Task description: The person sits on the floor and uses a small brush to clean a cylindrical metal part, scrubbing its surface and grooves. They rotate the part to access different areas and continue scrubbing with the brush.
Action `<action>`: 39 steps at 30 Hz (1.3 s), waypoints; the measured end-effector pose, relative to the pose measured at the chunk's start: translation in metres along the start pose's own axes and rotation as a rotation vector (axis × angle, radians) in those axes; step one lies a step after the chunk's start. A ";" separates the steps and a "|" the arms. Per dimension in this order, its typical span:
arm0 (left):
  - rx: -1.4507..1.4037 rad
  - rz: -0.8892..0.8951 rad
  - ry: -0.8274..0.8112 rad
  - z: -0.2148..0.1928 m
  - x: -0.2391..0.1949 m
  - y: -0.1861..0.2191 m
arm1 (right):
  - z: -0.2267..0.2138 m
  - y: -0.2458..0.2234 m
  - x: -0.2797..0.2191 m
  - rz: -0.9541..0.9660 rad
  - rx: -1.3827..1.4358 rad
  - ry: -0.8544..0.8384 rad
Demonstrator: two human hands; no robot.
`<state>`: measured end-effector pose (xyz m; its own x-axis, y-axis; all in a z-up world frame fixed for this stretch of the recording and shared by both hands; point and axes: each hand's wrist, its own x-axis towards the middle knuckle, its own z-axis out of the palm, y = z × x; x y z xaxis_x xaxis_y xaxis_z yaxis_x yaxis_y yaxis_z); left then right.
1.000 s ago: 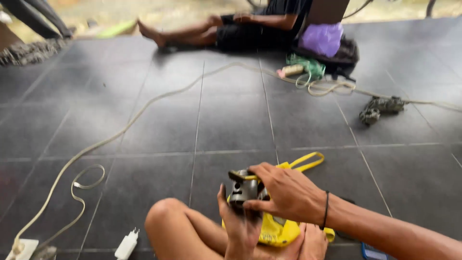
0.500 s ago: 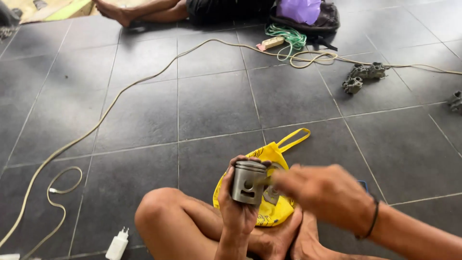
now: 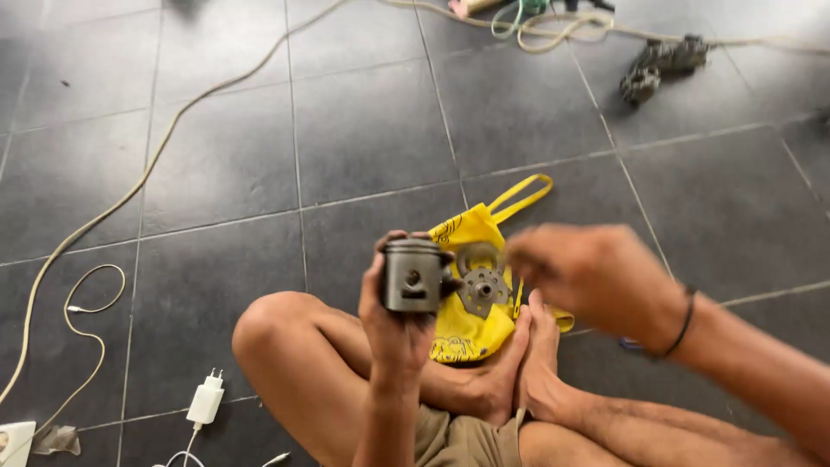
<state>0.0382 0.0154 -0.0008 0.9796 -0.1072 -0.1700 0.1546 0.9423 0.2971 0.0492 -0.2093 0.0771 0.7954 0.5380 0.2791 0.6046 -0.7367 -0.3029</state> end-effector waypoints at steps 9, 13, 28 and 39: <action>0.409 0.157 0.496 -0.093 -0.001 0.019 | 0.027 0.044 0.013 0.685 -0.142 -0.644; 0.505 0.139 0.514 -0.123 -0.007 0.011 | 0.061 0.048 0.003 0.612 -0.183 -0.726; 1.350 -0.118 0.440 -0.158 0.006 -0.004 | 0.115 0.119 -0.020 0.427 -0.510 -0.789; 1.860 -0.094 0.330 -0.238 0.040 -0.040 | 0.081 0.126 -0.066 0.866 -0.313 -0.503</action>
<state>0.0408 0.0489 -0.2433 0.9352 0.1389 -0.3258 0.3434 -0.5806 0.7382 0.0758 -0.3046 -0.0529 0.9202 -0.1687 -0.3533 -0.1609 -0.9856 0.0514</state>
